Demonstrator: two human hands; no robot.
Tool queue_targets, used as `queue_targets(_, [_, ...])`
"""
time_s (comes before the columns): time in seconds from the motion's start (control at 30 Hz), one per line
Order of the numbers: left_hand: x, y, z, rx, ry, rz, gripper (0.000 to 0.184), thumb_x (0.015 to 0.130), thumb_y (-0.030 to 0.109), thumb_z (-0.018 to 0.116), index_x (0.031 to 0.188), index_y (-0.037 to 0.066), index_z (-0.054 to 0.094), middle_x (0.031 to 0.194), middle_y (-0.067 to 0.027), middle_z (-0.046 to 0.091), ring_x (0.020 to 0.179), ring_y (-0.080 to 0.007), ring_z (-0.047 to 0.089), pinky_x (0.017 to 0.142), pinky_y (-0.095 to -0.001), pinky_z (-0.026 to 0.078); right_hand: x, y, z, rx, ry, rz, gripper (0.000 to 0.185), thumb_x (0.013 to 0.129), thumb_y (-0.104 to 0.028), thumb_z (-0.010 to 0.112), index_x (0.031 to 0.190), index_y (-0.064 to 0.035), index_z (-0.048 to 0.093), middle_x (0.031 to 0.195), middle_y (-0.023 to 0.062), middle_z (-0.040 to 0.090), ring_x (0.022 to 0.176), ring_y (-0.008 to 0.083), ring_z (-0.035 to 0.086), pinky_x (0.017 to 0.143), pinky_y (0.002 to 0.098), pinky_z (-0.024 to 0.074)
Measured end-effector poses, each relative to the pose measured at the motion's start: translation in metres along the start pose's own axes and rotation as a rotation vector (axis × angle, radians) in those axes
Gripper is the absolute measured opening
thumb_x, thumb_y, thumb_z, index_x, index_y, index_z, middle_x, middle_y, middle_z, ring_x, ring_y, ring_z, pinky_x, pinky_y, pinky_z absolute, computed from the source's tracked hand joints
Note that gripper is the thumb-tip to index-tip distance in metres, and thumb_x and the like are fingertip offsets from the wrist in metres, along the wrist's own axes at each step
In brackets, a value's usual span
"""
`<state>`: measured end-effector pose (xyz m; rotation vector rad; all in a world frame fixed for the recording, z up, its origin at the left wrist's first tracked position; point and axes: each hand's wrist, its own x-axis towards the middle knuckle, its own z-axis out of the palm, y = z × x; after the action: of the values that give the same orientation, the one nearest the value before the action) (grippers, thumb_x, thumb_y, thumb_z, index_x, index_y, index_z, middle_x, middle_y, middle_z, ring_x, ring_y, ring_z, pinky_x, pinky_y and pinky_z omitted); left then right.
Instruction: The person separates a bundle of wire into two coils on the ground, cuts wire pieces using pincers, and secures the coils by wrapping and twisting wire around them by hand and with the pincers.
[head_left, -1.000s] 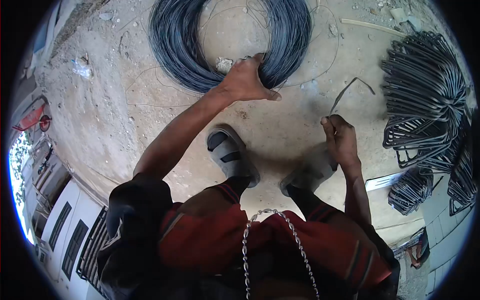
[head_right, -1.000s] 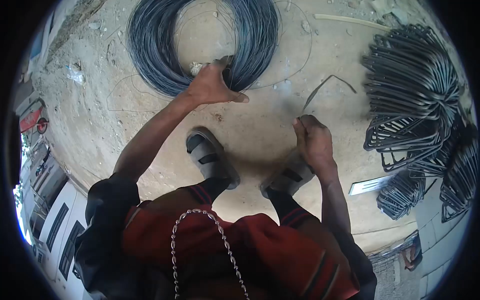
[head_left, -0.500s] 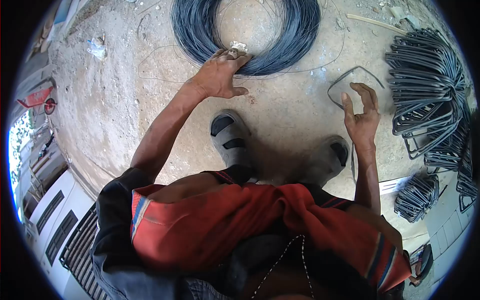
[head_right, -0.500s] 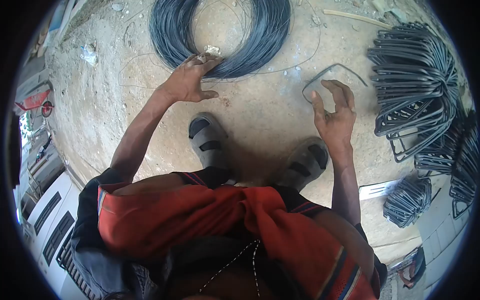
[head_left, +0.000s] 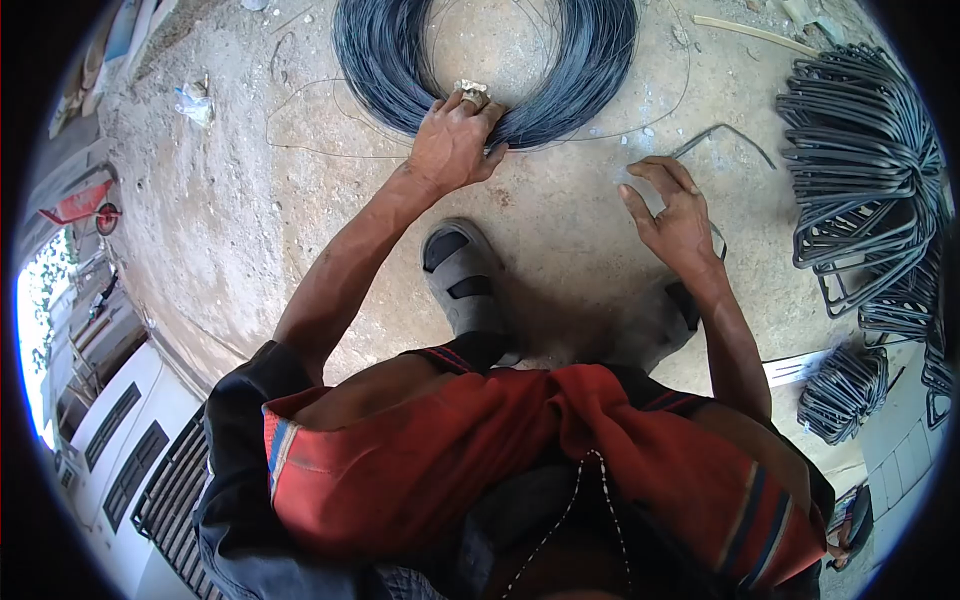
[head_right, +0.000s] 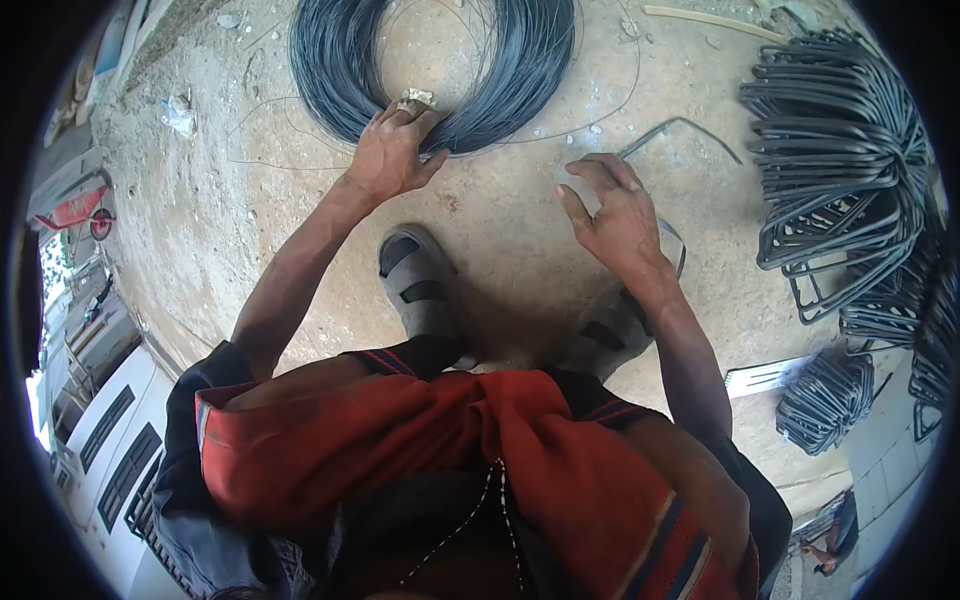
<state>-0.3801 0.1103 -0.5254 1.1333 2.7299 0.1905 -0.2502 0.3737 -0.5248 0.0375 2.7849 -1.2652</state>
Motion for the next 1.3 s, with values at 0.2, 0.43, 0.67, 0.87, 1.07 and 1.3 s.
queue_targets(0.2, [0.003,-0.001,-0.009,0.003,-0.082,-0.009,0.045,0.076,0.027,0.069,0.113,0.003,0.058,0.101,-0.0188,0.062,0.1,-0.0345,0.058,0.088,-0.0434,0.044,0.014,0.003,0.006,0.039,-0.002,-0.012,0.023,0.081,-0.019,0.065,0.099,-0.0041,0.062,0.102,0.0149,0.061,0.096,0.0332,0.059,0.082,0.0394,0.0488])
queue_targets(0.43, [-0.005,-0.001,-0.017,-0.056,-0.04,-0.047,0.035,0.083,0.02,0.063,0.109,-0.001,0.053,0.093,-0.0201,0.062,0.085,-0.0356,0.061,0.078,-0.041,0.044,0.026,0.005,0.008,0.082,0.009,-0.011,0.023,0.081,-0.019,0.065,0.098,-0.0032,0.062,0.098,0.0147,0.062,0.094,0.033,0.059,0.08,0.0389,0.0488])
queue_targets(0.67, [-0.002,-0.012,-0.06,-0.296,-0.012,-0.054,0.039,0.087,0.024,0.061,0.107,-0.007,0.05,0.093,-0.0284,0.059,0.088,-0.0437,0.06,0.076,-0.0429,0.048,0.032,0.016,0.012,0.091,0.024,-0.03,0.025,0.082,-0.022,0.064,0.099,-0.0028,0.062,0.097,0.0141,0.062,0.089,0.0336,0.06,0.079,0.0395,0.0491])
queue_targets(0.87, [0.006,-0.017,-0.069,-0.433,-0.129,-0.233,0.042,0.09,0.028,0.058,0.104,-0.011,0.051,0.085,-0.0259,0.06,0.082,-0.0377,0.062,0.076,-0.0365,0.047,0.043,0.007,0.015,0.212,-0.095,0.107,0.03,0.082,-0.024,0.065,0.102,-0.0012,0.061,0.1,0.0149,0.063,0.088,0.029,0.062,0.077,0.0383,0.0499])
queue_targets(1.07, [0.005,-0.021,-0.039,-0.461,-0.05,-0.141,0.038,0.089,0.027,0.059,0.105,-0.007,0.052,0.092,-0.0231,0.06,0.083,-0.0321,0.058,0.076,-0.0362,0.046,0.048,0.01,0.046,0.631,-0.051,0.509,0.056,0.081,-0.024,0.07,0.122,0.0078,0.048,0.11,0.02,0.06,0.094,0.0227,0.062,0.077,0.0301,0.0514])
queue_targets(1.3, [0.021,-0.006,-0.01,-0.163,-0.037,-0.004,0.063,0.076,0.033,0.07,0.121,-0.002,0.045,0.105,-0.0224,0.058,0.097,-0.0374,0.056,0.092,-0.0449,0.038,0.055,0.016,0.058,0.968,0.03,0.545,0.074,0.078,-0.019,0.074,0.131,0.014,0.035,0.116,0.0235,0.056,0.1,0.0238,0.061,0.08,0.0276,0.0505])
